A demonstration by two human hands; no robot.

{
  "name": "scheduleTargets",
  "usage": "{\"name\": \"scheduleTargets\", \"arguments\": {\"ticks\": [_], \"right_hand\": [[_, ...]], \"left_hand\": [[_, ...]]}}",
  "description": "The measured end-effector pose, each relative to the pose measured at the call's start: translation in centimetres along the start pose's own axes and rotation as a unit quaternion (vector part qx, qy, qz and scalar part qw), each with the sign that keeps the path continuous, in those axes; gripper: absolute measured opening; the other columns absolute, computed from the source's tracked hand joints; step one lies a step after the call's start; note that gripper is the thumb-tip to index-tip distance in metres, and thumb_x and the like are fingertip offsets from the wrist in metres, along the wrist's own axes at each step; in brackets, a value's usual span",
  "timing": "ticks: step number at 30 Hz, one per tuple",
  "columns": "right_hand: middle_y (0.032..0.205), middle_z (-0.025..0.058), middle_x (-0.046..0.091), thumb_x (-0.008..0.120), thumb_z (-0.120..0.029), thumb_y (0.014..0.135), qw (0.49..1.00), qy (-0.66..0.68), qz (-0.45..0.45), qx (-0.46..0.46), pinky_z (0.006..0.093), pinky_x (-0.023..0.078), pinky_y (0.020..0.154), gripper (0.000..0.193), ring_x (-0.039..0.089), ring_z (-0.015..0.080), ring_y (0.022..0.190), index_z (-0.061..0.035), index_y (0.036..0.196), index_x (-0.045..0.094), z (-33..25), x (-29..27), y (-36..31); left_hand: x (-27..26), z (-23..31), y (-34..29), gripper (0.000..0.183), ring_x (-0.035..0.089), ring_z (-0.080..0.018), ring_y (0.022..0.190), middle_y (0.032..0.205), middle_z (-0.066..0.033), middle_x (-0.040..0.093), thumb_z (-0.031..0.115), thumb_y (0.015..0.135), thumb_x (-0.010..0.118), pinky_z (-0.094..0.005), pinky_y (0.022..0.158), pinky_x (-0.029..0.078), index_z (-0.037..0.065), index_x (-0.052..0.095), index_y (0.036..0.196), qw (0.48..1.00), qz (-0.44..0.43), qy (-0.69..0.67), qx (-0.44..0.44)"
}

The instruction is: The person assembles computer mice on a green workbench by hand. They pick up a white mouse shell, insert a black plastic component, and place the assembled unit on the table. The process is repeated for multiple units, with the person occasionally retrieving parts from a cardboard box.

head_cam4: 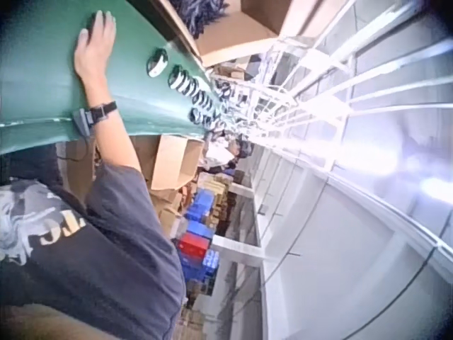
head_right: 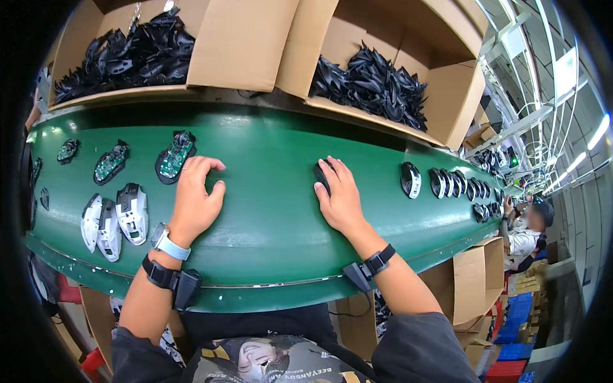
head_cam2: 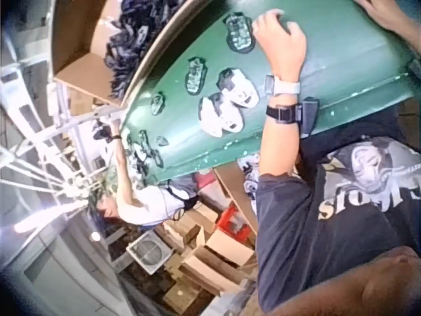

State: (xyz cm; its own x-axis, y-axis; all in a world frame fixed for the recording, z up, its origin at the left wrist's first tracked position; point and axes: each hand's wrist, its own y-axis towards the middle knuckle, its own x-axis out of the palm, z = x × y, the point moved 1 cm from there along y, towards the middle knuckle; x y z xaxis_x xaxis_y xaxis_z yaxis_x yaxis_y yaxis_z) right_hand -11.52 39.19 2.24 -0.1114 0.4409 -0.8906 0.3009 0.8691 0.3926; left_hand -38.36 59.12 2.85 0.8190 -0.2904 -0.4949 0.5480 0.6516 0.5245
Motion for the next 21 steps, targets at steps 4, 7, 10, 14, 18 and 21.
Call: {"name": "scheduleTargets", "arguments": {"ticks": [4,7,10,14,18,21], "right_hand": [[0.151,0.0226,0.053,0.066,-0.021,0.098,0.999,0.020,-0.016,0.024,0.0496,0.045,0.114,0.049,0.054,0.0433,0.135,-0.0070,0.145,0.059,-0.3,-0.6,1.0],[0.149,0.0216,0.055,0.066,-0.021,0.098,0.999,0.016,-0.004,0.033,0.0490,0.045,0.115,0.047,0.053,0.0424,0.136,-0.0100,0.143,0.061,-0.3,-0.1,0.3],[0.150,0.0195,0.056,0.066,-0.022,0.097,0.999,0.014,0.006,0.034,0.0480,0.044,0.116,0.048,0.052,0.0399,0.138,-0.0113,0.144,0.061,-0.2,-0.1,0.6],[0.150,0.0183,0.059,0.068,-0.022,0.097,0.998,0.057,0.015,0.036,0.0457,0.043,0.117,0.046,0.054,0.0383,0.138,-0.0104,0.141,0.064,0.1,-0.6,0.9],[0.144,0.0200,0.063,0.067,-0.018,0.095,0.993,-0.020,0.104,0.059,0.0476,0.044,0.116,0.041,0.058,0.0384,0.135,-0.0076,0.135,0.068,4.8,-2.5,-0.5],[0.140,0.0220,0.066,0.068,-0.016,0.094,0.985,-0.045,0.103,0.134,0.0467,0.046,0.114,0.039,0.061,0.0394,0.132,-0.0033,0.131,0.070,10.9,-4.9,-1.6]], "left_hand": [[-0.5,0.3,0.2,0.021,0.060,-0.0386,0.108,0.103,-0.0188,0.066,0.001,0.079,0.065,-0.0447,0.099,0.049,-0.002,0.064,0.100,1.000,-0.006,-0.016,-0.010],[-0.7,-0.1,0.0,0.021,0.060,-0.0386,0.107,0.102,-0.0188,0.066,0.001,0.079,0.065,-0.0458,0.098,0.049,-0.002,0.064,0.100,1.000,-0.009,-0.009,0.012],[-0.9,0.1,0.3,0.020,0.060,-0.0387,0.106,0.101,-0.0185,0.065,0.001,0.079,0.065,-0.0465,0.097,0.049,-0.001,0.064,0.099,0.999,-0.002,-0.016,0.043],[-1.1,-0.2,0.4,0.022,0.057,-0.0404,0.112,0.105,-0.0185,0.063,0.005,0.079,0.066,-0.0490,0.102,0.046,0.002,0.064,0.100,0.997,0.038,0.041,0.055],[-2.0,-0.9,1.2,0.055,0.045,-0.0496,0.135,0.136,-0.0274,0.054,0.023,0.080,0.071,-0.0597,0.116,0.031,0.001,0.056,0.129,0.945,0.157,0.284,-0.047],[-1.8,-3.8,0.3,0.058,0.049,-0.0500,0.132,0.133,-0.0312,0.057,0.029,0.085,0.072,-0.0577,0.114,0.035,-0.004,0.056,0.130,0.905,0.142,0.393,-0.082]]}}
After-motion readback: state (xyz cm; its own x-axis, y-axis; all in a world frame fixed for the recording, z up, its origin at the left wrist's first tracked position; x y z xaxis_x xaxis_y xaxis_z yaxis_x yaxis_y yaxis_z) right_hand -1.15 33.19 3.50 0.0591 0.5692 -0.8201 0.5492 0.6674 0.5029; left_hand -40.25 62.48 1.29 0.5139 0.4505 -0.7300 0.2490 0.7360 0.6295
